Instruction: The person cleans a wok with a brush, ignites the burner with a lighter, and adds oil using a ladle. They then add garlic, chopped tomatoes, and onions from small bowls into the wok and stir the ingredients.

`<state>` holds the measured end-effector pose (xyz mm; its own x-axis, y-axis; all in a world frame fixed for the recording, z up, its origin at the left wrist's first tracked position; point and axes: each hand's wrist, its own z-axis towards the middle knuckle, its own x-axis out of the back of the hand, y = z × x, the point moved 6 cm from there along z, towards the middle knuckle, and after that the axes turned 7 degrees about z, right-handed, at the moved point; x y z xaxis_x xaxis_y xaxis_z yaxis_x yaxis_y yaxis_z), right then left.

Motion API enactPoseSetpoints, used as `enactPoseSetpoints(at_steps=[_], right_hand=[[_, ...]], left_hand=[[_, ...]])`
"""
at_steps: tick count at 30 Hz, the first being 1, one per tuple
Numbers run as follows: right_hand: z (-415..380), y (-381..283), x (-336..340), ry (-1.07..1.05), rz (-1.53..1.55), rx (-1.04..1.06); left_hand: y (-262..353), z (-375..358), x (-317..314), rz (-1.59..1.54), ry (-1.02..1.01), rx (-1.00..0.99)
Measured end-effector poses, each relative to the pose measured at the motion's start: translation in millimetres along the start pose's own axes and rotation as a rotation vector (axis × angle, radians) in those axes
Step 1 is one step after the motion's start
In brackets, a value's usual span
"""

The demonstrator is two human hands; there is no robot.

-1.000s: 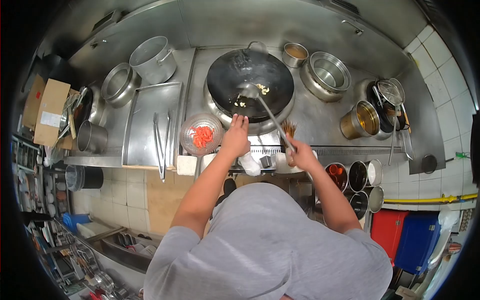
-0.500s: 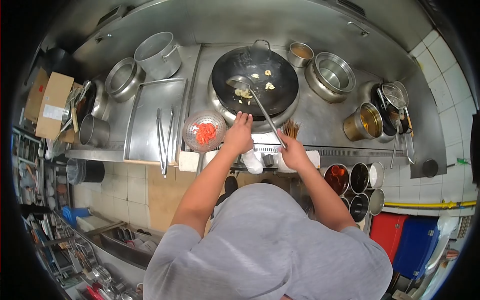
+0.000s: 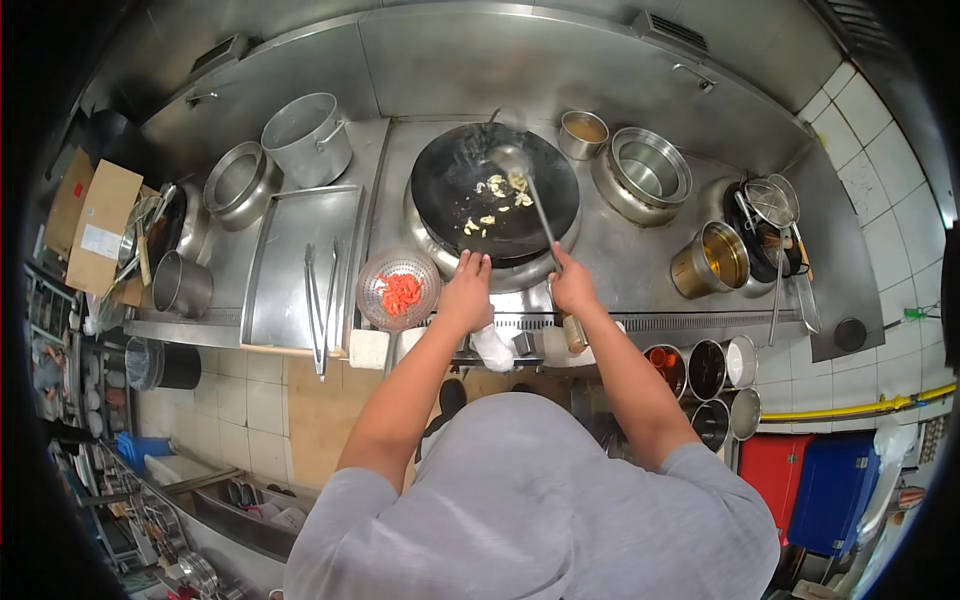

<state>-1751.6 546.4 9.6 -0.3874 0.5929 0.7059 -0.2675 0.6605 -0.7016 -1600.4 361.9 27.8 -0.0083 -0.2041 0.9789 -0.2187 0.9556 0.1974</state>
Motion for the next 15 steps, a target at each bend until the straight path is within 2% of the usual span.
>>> enactPoseSetpoints(at_steps=[1,3,4,7,9,12,15], right_hand=[[-3,4,-2,-0.003,0.001,0.002],[-16,8,-8,-0.142,0.112,0.167],[-38,-3,4,-0.191,0.13,0.153],[-109,-38,36,-0.233,-0.039,0.194],[-134,-31,42,-0.341,0.115,-0.013],[-99,29,26,-0.249,0.173,0.088],[-38,53,27,-0.156,0.358,0.014]], left_hand=[[-2,1,-5,0.0,-0.001,0.004],[-6,3,-14,0.007,0.05,-0.022],[-7,2,-15,0.003,0.048,-0.012],[-9,1,-15,-0.004,0.058,-0.007],[-5,-1,-9,-0.027,0.045,0.0],[-3,1,-13,0.017,0.041,-0.008],[-4,3,-15,0.054,0.031,-0.028]])
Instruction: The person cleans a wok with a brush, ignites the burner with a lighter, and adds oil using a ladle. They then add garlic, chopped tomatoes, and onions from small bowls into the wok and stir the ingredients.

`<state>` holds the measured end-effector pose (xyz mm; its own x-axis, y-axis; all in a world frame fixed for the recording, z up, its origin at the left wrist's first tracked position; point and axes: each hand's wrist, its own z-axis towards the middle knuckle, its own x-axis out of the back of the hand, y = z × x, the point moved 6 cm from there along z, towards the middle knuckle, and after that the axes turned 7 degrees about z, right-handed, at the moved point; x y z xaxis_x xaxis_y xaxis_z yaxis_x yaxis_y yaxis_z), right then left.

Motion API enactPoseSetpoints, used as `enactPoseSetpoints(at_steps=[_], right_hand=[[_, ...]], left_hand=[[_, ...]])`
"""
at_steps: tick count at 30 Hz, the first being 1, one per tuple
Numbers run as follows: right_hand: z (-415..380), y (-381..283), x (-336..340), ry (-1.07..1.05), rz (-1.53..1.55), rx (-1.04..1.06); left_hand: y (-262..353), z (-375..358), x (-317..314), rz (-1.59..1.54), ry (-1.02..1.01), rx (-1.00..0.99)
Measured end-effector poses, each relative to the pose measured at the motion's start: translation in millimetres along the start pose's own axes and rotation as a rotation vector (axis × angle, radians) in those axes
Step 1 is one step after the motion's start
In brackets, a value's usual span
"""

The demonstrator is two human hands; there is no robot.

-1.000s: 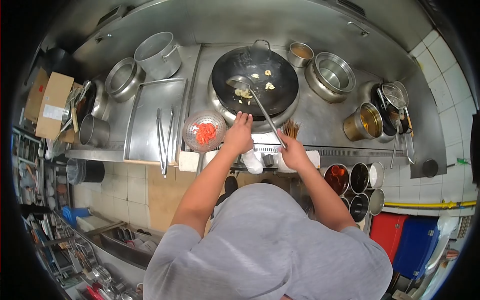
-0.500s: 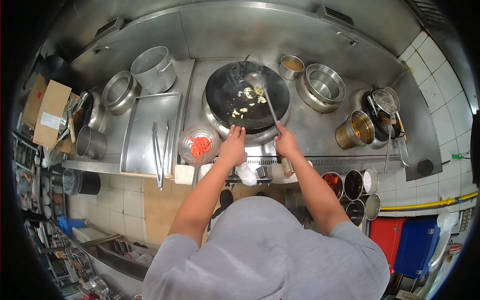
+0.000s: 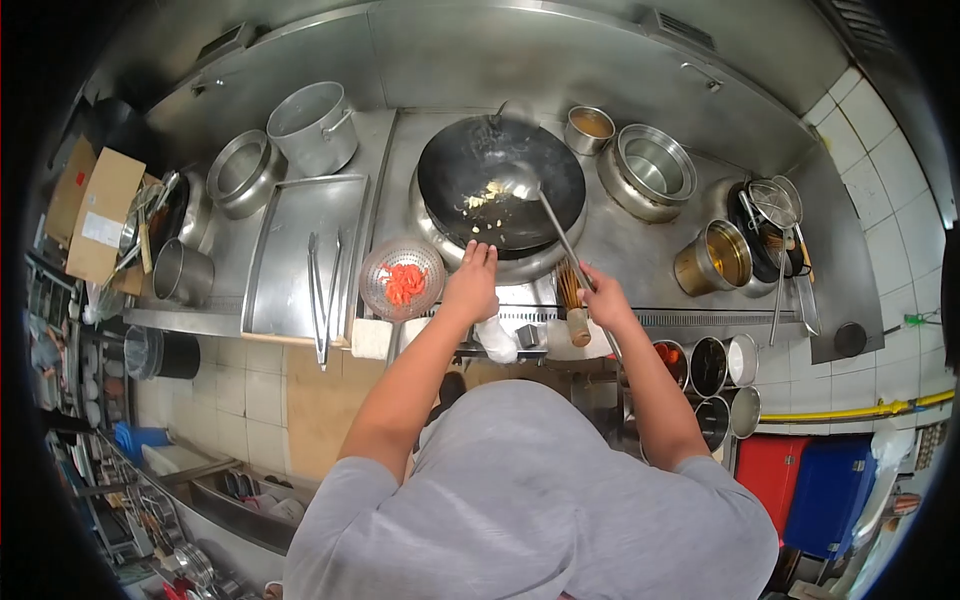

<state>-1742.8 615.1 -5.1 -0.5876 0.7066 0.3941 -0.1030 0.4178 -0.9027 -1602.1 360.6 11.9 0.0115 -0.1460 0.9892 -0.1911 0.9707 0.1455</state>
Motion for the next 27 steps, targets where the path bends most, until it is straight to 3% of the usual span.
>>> enactPoseSetpoints(at_steps=[1,3,6,10,11,12,14,16,18,19,23,25,27], right_hand=[[7,-9,-2,0.009,0.006,0.006],[5,-36,-8,0.253,-0.234,0.094],[16,-18,-40,0.253,-0.229,0.06],[-7,-32,-57,0.034,-0.191,0.134],[-30,-59,-59,-0.056,-0.194,0.004],[-44,-58,-63,-0.07,-0.2,0.007],[-66,-53,-63,-0.123,-0.013,0.079],[-59,-35,-61,-0.157,0.073,-0.01],[-28,-14,-52,-0.12,0.005,-0.024],[5,14,-46,-0.094,0.061,0.079],[50,-16,-31,0.008,0.02,-0.016],[41,-48,-34,0.204,-0.243,0.056],[38,-48,-45,0.153,-0.354,0.045]], left_hand=[[-2,2,1,0.003,-0.012,-0.005],[-1,1,6,0.019,-0.011,-0.016],[3,1,5,0.013,-0.007,-0.014],[2,-1,9,-0.004,-0.034,-0.007],[-1,0,9,-0.007,-0.029,0.007],[-1,-1,8,-0.019,-0.025,-0.005],[-2,-2,10,-0.036,-0.021,-0.006],[2,-3,13,-0.039,-0.047,-0.002],[0,-2,4,-0.024,-0.025,-0.003],[-1,-1,2,-0.01,0.001,0.0],[-3,1,6,-0.006,-0.024,-0.011],[-2,1,2,0.001,-0.005,-0.015],[-1,2,-2,-0.001,0.001,-0.019]])
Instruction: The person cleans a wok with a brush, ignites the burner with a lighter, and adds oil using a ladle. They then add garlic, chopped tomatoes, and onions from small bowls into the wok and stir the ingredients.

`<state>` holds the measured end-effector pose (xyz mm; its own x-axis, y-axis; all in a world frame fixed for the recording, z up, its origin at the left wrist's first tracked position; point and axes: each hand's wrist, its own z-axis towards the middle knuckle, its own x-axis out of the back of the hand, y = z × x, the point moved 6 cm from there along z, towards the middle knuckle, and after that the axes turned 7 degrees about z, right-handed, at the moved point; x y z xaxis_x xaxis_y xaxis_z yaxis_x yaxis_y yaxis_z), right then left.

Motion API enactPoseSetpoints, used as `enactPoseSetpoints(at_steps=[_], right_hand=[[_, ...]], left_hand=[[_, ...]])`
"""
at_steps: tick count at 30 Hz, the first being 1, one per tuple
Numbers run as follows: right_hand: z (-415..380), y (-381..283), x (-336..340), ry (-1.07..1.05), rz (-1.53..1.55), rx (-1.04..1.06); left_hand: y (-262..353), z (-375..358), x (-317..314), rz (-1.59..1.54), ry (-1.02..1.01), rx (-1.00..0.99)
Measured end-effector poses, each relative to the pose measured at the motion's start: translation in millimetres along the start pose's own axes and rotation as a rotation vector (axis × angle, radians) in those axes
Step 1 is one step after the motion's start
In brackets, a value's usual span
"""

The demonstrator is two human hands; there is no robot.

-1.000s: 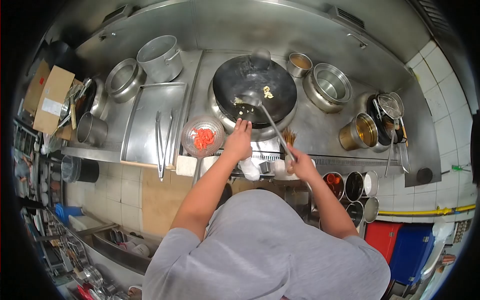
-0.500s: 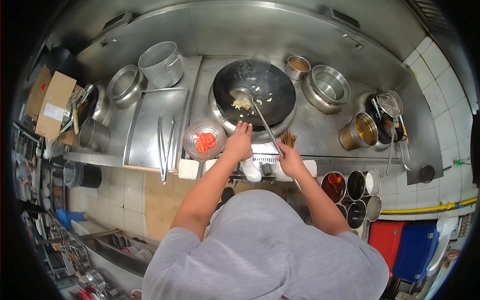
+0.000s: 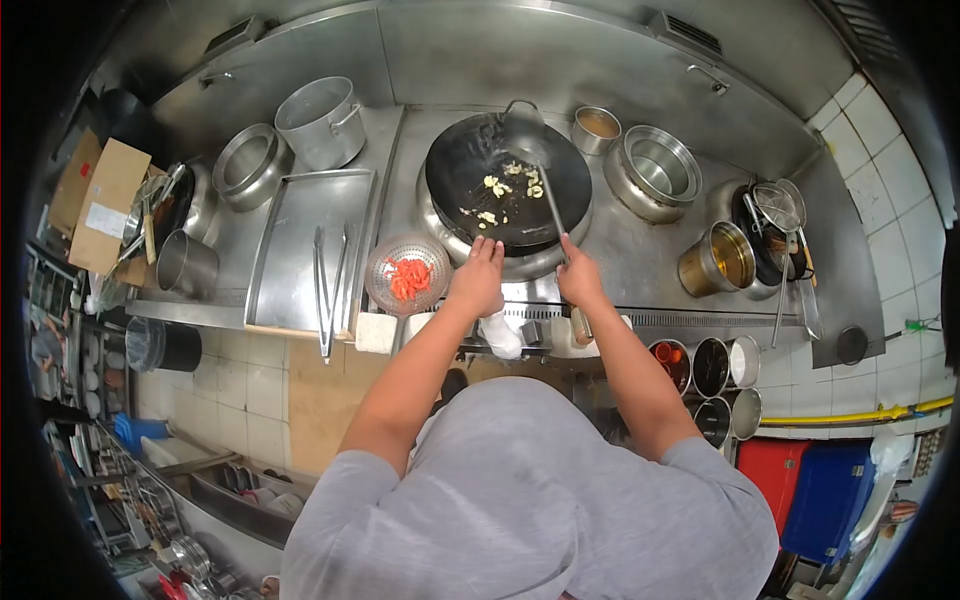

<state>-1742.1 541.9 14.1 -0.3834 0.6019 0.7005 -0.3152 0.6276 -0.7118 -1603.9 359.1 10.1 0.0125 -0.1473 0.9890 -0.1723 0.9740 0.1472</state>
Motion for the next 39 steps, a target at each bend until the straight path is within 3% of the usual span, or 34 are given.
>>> enactPoseSetpoints(at_steps=[3,5,8,10,13,14,19,21,25,27,30,34,35,37,39], right_hand=[[-20,7,-4,-0.029,-0.077,0.174],[-57,-13,22,-0.173,0.064,0.116],[-115,-27,48,-0.275,-0.071,0.09],[-132,-13,53,-0.342,0.194,-0.028],[-101,19,49,-0.313,0.122,-0.148],[-71,60,37,-0.218,0.185,0.012],[-21,35,28,0.034,0.246,-0.047],[-24,22,16,0.132,0.183,-0.028],[-42,16,-12,0.058,0.172,0.055],[-74,-15,-1,-0.137,0.243,-0.005],[-119,-26,9,-0.224,0.273,-0.011],[-87,-19,7,-0.28,0.201,-0.19],[-70,-10,2,-0.271,0.197,-0.193],[-28,7,-3,-0.107,0.294,-0.006],[-12,-27,-5,-0.041,0.13,-0.053]], left_hand=[[-2,-4,6,0.002,0.001,-0.004],[-2,-5,8,-0.007,-0.004,-0.002],[-4,-5,9,-0.056,0.005,0.001],[-4,-5,8,-0.07,-0.027,0.019],[-1,-6,11,-0.031,-0.009,0.015],[-1,-7,15,-0.062,-0.023,0.021],[-12,-25,21,-0.214,0.087,-0.063],[-20,-45,25,-0.548,0.125,0.03],[-44,-106,17,-0.59,0.239,0.105],[-68,-144,8,-0.62,0.305,0.262],[-105,-200,-29,-0.81,0.343,0.469],[-132,-244,-41,-0.908,0.241,0.725],[-137,-250,-50,-0.915,0.238,0.715],[-157,-264,-77,-0.877,0.235,0.763],[-166,-270,-81,-0.904,0.219,0.774]])
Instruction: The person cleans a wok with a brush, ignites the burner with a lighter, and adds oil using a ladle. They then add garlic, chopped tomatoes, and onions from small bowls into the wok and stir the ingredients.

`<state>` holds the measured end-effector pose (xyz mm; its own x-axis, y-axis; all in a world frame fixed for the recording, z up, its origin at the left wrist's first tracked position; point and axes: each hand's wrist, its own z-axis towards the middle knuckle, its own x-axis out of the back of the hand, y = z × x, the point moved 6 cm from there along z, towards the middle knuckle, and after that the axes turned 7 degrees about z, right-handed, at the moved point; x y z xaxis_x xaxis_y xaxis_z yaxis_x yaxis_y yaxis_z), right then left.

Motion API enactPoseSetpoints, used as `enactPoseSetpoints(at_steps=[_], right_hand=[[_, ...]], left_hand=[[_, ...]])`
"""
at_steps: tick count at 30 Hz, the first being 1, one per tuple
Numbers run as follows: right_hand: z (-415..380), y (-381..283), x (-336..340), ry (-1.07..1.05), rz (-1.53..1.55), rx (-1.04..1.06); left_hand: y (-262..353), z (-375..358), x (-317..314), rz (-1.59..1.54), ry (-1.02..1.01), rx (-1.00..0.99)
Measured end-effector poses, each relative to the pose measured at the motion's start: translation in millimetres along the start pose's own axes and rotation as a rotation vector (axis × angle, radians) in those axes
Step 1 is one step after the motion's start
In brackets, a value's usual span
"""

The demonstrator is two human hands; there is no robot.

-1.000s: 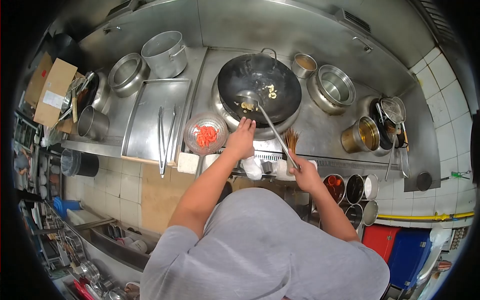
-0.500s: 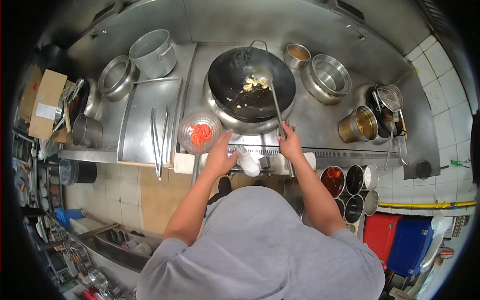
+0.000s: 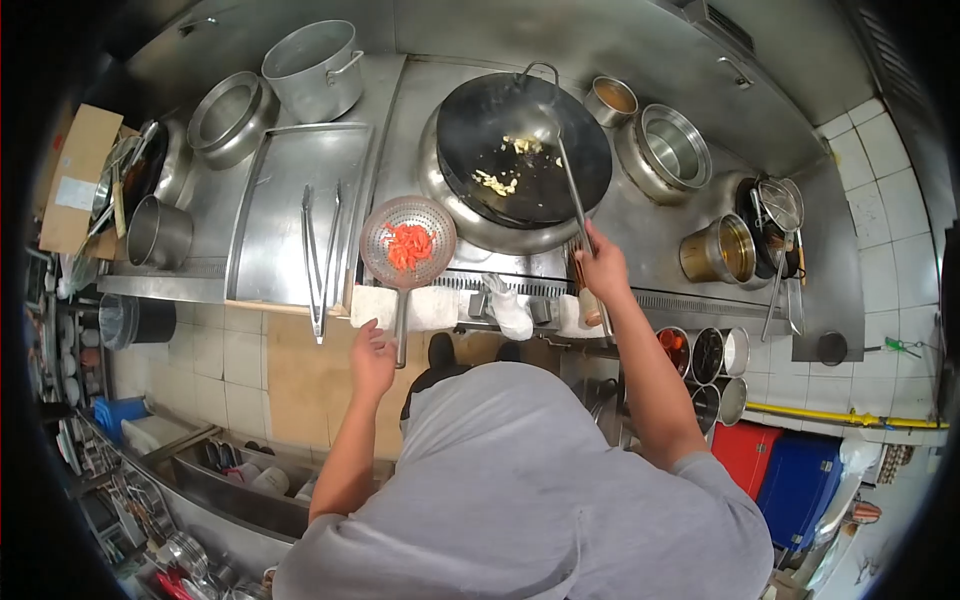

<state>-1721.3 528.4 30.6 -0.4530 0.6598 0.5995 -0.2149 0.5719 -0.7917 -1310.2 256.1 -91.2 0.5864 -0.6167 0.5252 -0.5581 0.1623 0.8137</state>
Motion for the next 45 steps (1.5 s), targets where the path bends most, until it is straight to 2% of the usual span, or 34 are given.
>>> enactPoseSetpoints(at_steps=[1,5,7,9,11,12,14,19,21,22,24,26,28,30,31,34,36,37,40,41,42,43,45], right_hand=[[0,-9,1,0.065,-0.161,-0.049],[-3,2,-13,0.057,-0.178,0.016],[-30,4,-10,-0.04,-0.125,0.115],[-80,-30,7,-0.123,-0.109,-0.088],[-129,-51,16,-0.119,-0.161,0.031],[-142,-43,18,-0.122,-0.161,0.024],[-161,-35,23,-0.155,0.077,0.047],[-85,27,34,-0.093,-0.054,-0.04],[-46,56,29,0.077,0.079,-0.029],[-35,57,19,0.081,0.089,-0.019],[-26,45,3,0.286,-0.061,0.106],[-28,42,-23,0.256,-0.037,0.099],[-32,39,-24,0.227,-0.014,0.101],[-41,43,-29,-0.079,0.314,-0.058],[-57,32,-19,-0.094,0.318,-0.053],[-91,7,7,-0.207,0.185,0.072],[-94,23,17,-0.326,0.291,-0.044],[-79,35,21,-0.298,0.234,0.08],[-19,67,35,-0.24,0.308,-0.029],[1,73,31,-0.244,0.314,-0.021],[20,77,32,-0.154,0.252,0.048],[31,78,34,-0.063,0.191,0.107],[25,39,33,-0.024,0.086,0.046]], left_hand=[[-3,0,1,-0.015,-0.014,0.029],[-16,6,6,-0.014,-0.025,0.103],[-23,10,6,-0.012,-0.024,0.094],[-33,13,9,-0.021,-0.025,0.097],[-39,13,12,-0.02,-0.026,0.102],[-40,14,15,-0.037,-0.021,0.113],[-40,14,19,-0.045,-0.028,0.113],[-24,25,18,0.044,-0.041,0.08],[-15,27,18,0.096,-0.033,0.065],[-12,27,17,0.148,-0.036,0.065],[-38,35,-1,0.083,-0.036,0.1],[-42,28,-7,0.022,-0.037,0.141],[-42,12,-21,-0.264,-0.117,0.457],[-35,-1,-26,-0.349,-0.139,0.515],[-34,-10,-29,-0.432,-0.172,0.578],[-18,-24,-27,-0.522,-0.149,0.57],[-25,-29,-27,-0.507,-0.111,0.566],[-27,-31,-27,-0.491,-0.083,0.565],[-17,-40,-24,-0.528,-0.047,0.562],[-14,-41,-25,-0.527,-0.038,0.557],[-13,-41,-23,-0.517,-0.011,0.563],[-14,-42,-20,-0.502,0.011,0.573],[-22,-39,-18,-0.474,0.024,0.57]])
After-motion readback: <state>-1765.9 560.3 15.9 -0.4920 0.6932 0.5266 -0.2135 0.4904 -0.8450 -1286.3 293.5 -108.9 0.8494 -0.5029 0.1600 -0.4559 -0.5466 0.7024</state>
